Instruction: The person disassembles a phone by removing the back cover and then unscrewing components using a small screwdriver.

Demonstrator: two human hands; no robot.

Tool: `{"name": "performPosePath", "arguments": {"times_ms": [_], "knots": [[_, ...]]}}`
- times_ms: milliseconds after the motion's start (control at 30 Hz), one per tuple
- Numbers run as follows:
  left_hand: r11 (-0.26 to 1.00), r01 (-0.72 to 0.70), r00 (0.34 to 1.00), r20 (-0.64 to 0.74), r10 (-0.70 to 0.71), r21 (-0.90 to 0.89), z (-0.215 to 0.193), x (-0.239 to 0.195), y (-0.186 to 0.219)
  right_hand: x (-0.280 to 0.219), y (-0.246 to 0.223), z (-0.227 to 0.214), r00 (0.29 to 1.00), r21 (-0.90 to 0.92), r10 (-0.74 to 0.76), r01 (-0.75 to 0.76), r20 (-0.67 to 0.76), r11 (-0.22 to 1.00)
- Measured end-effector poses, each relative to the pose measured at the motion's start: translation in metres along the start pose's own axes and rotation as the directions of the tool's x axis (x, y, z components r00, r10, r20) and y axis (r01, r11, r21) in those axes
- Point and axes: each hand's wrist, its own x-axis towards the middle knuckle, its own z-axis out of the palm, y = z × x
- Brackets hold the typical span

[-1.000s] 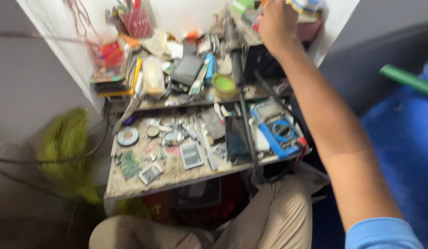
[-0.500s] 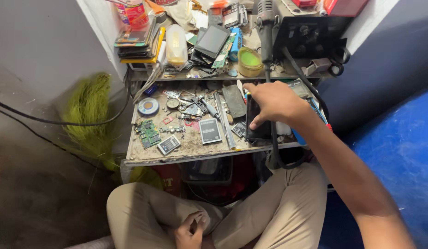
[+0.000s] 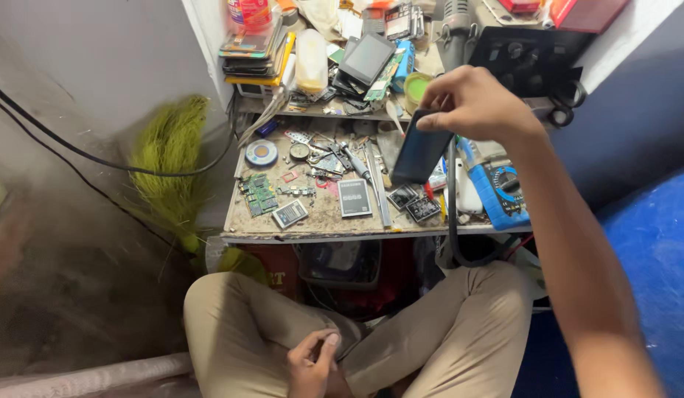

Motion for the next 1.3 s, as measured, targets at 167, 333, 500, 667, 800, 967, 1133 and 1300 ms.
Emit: {"name": "performPosePath", "arguments": {"times_ms": [167,333,500,667,800,967,1133,1300], "knots": [[0.906,-0.290,0.850,0.351,0.392,-0.310,0.038,0.026,0.072,-0.072,-0.077,0.036,0.753,-0.086,-0.366,0.385,-0.547,0.919],[0.457,0.247,0.846,0.420,0.328,-0.854,0.079,0.063,0.183,-0.136,-0.151,0.111,0.651,-0.293,-0.530,0.444,-0.543,0.846],[0.266,0.193,0.849,0.296,0.437,-0.945,0.068,0.064,0.216,-0.136,-0.148,0.123,0.763,-0.014,-0.358,0.417,-0.539,0.909],[0.340,0.017,0.880,0.175,0.441,-0.940,0.048,0.084,0.206,-0.088,-0.101,0.116,0.929,0.083,0.212,-0.196,-0.305,0.977],[0.305,0.146,0.846,0.279,0.454,-0.941,0.046,0.097,0.207,-0.053,-0.076,0.135,0.961,-0.125,0.257,-0.269,-0.106,0.955],[0.303,0.220,0.808,0.347,0.476,-0.927,0.042,0.106,0.209,-0.046,-0.053,0.146,0.968,-0.099,0.223,-0.235,-0.114,0.967],[0.325,0.291,0.697,0.432,0.573,-0.900,0.029,0.101,0.208,-0.071,-0.019,0.130,0.968,0.221,0.252,-0.243,-0.010,0.944],[0.362,0.393,0.573,0.533,0.623,-0.845,0.028,0.112,0.207,-0.087,-0.009,0.130,0.903,0.687,0.423,-0.262,-0.073,0.678]]}}
